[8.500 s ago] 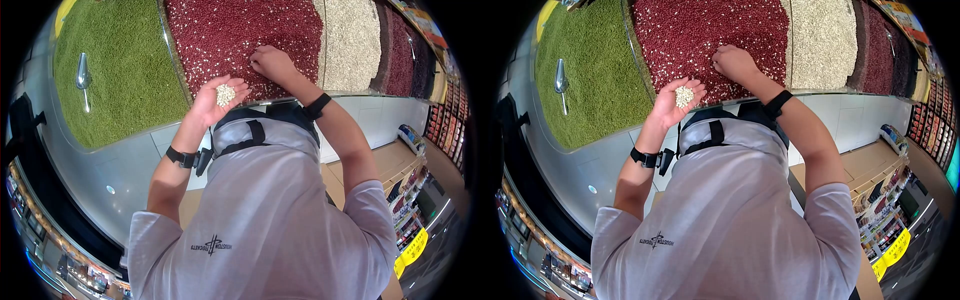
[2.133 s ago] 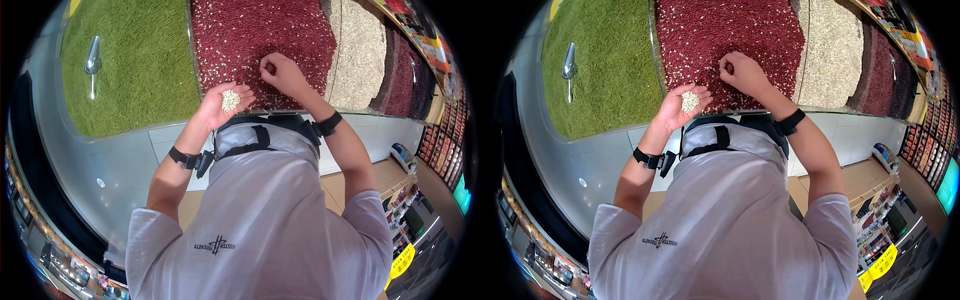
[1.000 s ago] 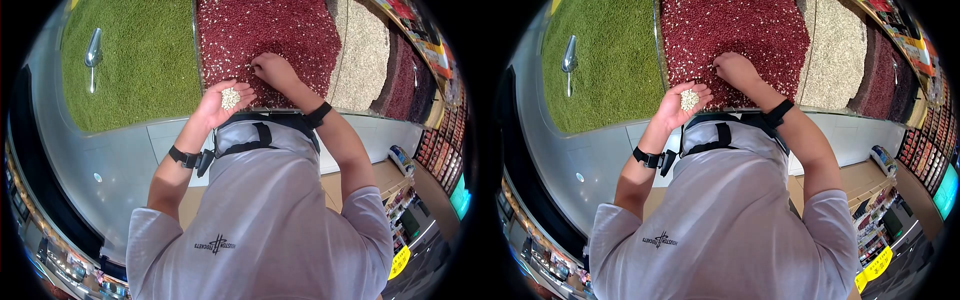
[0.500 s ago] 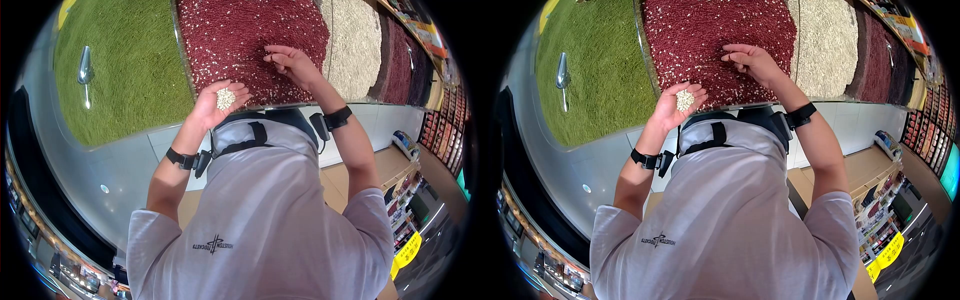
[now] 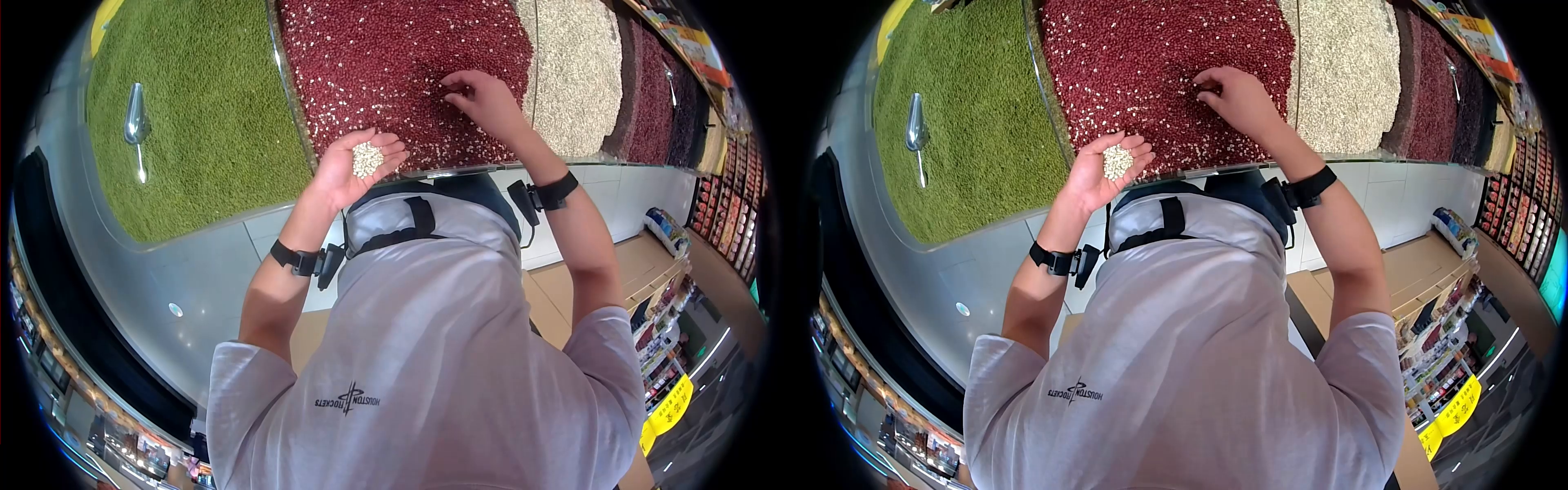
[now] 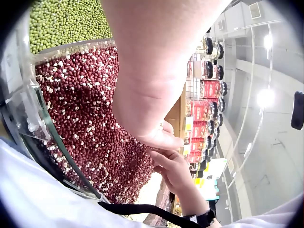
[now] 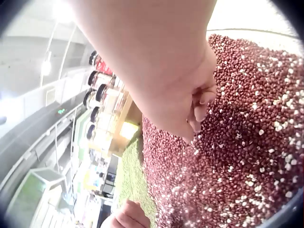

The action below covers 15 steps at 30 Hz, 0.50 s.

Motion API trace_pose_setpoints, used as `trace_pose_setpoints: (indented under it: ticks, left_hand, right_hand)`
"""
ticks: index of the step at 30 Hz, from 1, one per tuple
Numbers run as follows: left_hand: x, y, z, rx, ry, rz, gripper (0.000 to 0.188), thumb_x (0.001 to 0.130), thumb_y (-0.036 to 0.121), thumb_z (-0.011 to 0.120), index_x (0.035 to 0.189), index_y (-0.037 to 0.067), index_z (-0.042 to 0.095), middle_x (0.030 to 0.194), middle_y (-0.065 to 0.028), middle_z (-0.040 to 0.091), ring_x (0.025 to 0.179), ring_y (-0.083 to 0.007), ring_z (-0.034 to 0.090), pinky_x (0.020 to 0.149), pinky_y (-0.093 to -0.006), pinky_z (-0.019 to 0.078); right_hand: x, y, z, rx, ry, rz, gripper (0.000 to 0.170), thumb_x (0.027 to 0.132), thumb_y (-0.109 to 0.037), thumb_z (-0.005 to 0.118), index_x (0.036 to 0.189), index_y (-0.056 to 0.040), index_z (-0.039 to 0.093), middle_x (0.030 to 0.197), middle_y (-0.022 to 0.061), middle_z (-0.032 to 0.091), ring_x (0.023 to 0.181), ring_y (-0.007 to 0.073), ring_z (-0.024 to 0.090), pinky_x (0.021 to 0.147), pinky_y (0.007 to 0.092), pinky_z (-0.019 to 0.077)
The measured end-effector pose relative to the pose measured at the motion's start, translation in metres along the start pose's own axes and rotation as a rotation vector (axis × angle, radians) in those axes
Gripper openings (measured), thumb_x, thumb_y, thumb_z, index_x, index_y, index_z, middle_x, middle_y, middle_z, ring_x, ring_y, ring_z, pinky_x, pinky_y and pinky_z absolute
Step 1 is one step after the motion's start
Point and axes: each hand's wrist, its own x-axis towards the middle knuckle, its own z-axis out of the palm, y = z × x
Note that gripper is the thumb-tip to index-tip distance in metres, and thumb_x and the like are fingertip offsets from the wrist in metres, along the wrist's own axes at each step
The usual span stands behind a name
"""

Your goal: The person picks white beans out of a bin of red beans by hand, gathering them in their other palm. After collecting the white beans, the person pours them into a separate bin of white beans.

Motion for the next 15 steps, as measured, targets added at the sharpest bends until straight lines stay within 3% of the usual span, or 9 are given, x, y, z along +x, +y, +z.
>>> trace_pose_setpoints:
  ticks: [2,3,6,11,15]
  left_hand:
    - [-0.001,-0.002,-0.001,-0.003,0.011,0.006,0.028,0.096,0.021,0.051,0.097,-0.006,0.06,0.106,-0.0216,0.063,0.103,-0.0353,0.063,0.088,-0.0373,0.0581]
    - [-0.002,-0.003,-0.001,-0.006,0.012,0.008,0.028,0.096,0.021,0.051,0.097,-0.006,0.06,0.106,-0.0216,0.063,0.103,-0.0353,0.063,0.088,-0.0373,0.0581]
    - [-0.005,-0.004,-0.001,-0.023,0.031,0.004,0.029,0.096,0.021,0.05,0.098,-0.006,0.061,0.106,-0.0219,0.064,0.103,-0.0351,0.064,0.089,-0.0373,0.0577]
    - [-0.011,-0.005,-0.01,-0.037,0.014,0.029,0.029,0.096,0.021,0.05,0.097,-0.006,0.061,0.105,-0.0213,0.064,0.101,-0.0342,0.064,0.087,-0.0369,0.0579]
    - [-0.016,-0.006,-0.015,-0.093,-0.037,0.05,0.028,0.096,0.021,0.051,0.095,-0.005,0.061,0.104,-0.0205,0.064,0.1,-0.0335,0.065,0.087,-0.0367,0.0582]
  right_hand:
    - [0.005,0.0,0.014,-0.103,0.155,-0.315,0.02,0.083,-0.014,0.067,0.101,-0.0079,0.069,0.096,0.01,0.068,0.091,0.0276,0.065,0.082,0.038,0.052]
    - [0.009,-0.004,0.021,-0.108,0.138,-0.4,0.019,0.084,-0.013,0.066,0.103,-0.0069,0.068,0.096,0.0107,0.066,0.086,0.0269,0.066,0.076,0.0355,0.0531]
    - [0.021,-0.025,0.048,-0.189,0.072,-0.552,0.016,0.082,-0.012,0.067,0.097,-0.0068,0.068,0.093,0.0117,0.065,0.089,0.0296,0.064,0.08,0.0382,0.0518]
    - [0.042,-0.03,0.088,-0.415,0.052,-0.586,0.027,0.082,-0.022,0.067,0.106,-0.0082,0.064,0.099,0.0086,0.063,0.094,0.0298,0.062,0.08,0.0402,0.052]
    - [0.045,-0.04,0.096,-0.458,0.039,-0.547,0.026,0.082,-0.021,0.067,0.105,-0.008,0.064,0.097,0.0089,0.063,0.093,0.0302,0.062,0.079,0.0402,0.0521]
